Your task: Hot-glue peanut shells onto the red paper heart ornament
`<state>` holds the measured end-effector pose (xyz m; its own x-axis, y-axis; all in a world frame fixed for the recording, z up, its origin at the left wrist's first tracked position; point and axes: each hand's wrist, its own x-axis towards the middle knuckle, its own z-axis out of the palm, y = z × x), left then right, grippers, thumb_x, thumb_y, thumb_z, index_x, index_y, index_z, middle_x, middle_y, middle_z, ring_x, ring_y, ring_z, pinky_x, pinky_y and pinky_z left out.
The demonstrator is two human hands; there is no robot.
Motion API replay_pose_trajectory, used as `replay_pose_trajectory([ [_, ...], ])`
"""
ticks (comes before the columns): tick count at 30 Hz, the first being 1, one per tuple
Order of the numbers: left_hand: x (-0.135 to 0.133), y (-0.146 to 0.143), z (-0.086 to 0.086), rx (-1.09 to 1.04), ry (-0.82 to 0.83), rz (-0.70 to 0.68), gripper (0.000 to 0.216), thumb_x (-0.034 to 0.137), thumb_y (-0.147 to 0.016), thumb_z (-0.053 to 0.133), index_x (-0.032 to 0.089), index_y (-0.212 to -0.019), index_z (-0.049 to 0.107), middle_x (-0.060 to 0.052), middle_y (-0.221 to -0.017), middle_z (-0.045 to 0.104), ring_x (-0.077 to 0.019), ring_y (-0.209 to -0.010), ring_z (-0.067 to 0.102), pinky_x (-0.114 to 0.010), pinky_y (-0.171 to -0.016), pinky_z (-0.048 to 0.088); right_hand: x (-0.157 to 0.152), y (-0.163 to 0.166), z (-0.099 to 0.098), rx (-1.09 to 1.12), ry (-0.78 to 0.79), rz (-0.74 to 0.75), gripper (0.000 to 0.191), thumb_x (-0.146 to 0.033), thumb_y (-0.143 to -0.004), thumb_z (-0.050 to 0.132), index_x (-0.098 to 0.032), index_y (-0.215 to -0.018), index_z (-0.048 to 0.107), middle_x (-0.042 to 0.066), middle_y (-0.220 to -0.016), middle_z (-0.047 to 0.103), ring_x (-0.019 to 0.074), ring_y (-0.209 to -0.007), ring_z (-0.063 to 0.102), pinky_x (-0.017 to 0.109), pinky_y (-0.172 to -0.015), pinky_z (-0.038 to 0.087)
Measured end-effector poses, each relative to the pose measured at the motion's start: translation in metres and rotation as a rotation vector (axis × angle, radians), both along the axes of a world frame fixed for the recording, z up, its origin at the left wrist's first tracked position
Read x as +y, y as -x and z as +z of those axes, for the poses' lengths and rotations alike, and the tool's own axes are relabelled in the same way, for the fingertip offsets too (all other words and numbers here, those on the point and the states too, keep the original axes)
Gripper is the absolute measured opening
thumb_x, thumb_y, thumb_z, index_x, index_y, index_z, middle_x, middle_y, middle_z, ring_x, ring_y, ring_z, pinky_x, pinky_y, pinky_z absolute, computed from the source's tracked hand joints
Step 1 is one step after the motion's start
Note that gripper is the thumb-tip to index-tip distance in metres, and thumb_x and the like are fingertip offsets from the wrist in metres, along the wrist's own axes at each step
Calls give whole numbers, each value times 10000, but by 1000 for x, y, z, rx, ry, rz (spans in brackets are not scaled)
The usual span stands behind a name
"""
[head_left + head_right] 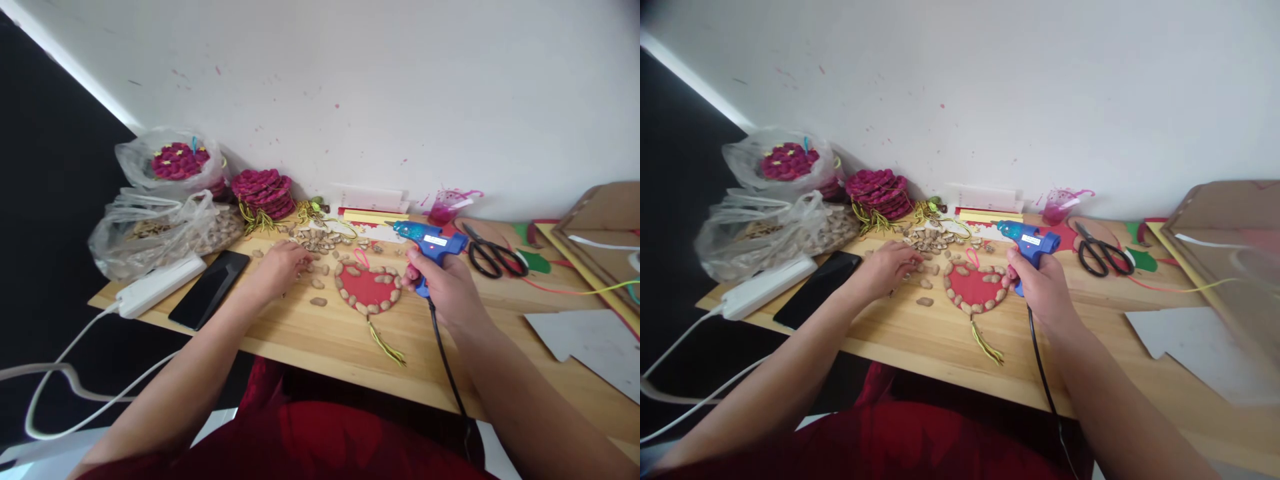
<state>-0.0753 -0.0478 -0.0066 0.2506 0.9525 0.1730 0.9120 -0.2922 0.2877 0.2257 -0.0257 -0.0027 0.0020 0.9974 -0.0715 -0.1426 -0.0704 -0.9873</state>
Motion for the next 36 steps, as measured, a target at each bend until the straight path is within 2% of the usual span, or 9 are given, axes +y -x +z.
replay_pose_trajectory([
  [4,0,-1,-1,-6,41,-8,88,198,-928,636,186,-933,723,-84,-996,755,-252,-1023,655,-383,-969,495,-1,0,0,23,-7,8,402,-477,-684,916,-200,-763,635,-42,-561,583,114,-494,578,223,-453,446],
  [7,0,1,0,-34,33,12,121,263,-945,626,198,-910,722,-69,-948,758,-242,-984,662,-374,-939,498,-2,1,1,41,-3,17,384,-462,-694,915,-205,-782,644,-45,-563,576,115,-505,575,219,-453,449],
  [11,12,1,4,-38,-20,29,197,210,-951,552,185,-938,746,-84,-953,754,-245,-994,667,-381,-955,502,-1,0,0,36,-7,25,396,-471,-692,915,-200,-746,631,-42,-559,573,119,-511,588,218,-456,458],
  [17,30,-7,3,13,25,51,173,113,-852,607,170,-920,755,-102,-974,750,-267,-1016,661,-392,-963,497,2,0,-2,15,-1,1,427,-497,-667,922,-197,-736,625,-44,-553,580,108,-487,571,217,-455,446],
  [21,29,-1,0,-16,48,54,90,212,-877,660,183,-885,745,-70,-890,753,-235,-909,672,-334,-851,500,1,1,1,15,-1,-1,447,-506,-646,930,-195,-741,624,-46,-546,579,108,-478,575,213,-451,439],
  [24,28,8,1,-41,49,100,180,300,-928,625,182,-875,749,-69,-864,759,-225,-821,673,-328,-781,488,0,1,2,5,-1,-3,456,-517,-641,929,-193,-736,622,-42,-548,585,113,-477,586,215,-446,440],
  [27,27,11,2,-74,24,125,192,249,-928,585,185,-887,761,-70,-903,776,-228,-858,687,-330,-810,489,0,1,1,6,2,-12,451,-509,-644,930,-192,-739,624,-42,-547,583,111,-474,582,214,-444,443],
  [30,26,5,1,-83,34,123,169,184,-871,610,196,-920,772,-55,-931,787,-219,-876,699,-314,-813,498,1,0,0,12,-5,-13,436,-496,-662,925,-196,-764,625,-46,-548,580,107,-475,576,214,-451,451],
  [36,26,-12,-2,-8,70,147,112,260,-858,684,193,-900,764,-62,-887,786,-236,-840,698,-333,-785,509,1,0,-2,12,-10,-4,397,-462,-700,903,-197,-800,624,-52,-556,577,106,-488,577,216,-458,458],
])
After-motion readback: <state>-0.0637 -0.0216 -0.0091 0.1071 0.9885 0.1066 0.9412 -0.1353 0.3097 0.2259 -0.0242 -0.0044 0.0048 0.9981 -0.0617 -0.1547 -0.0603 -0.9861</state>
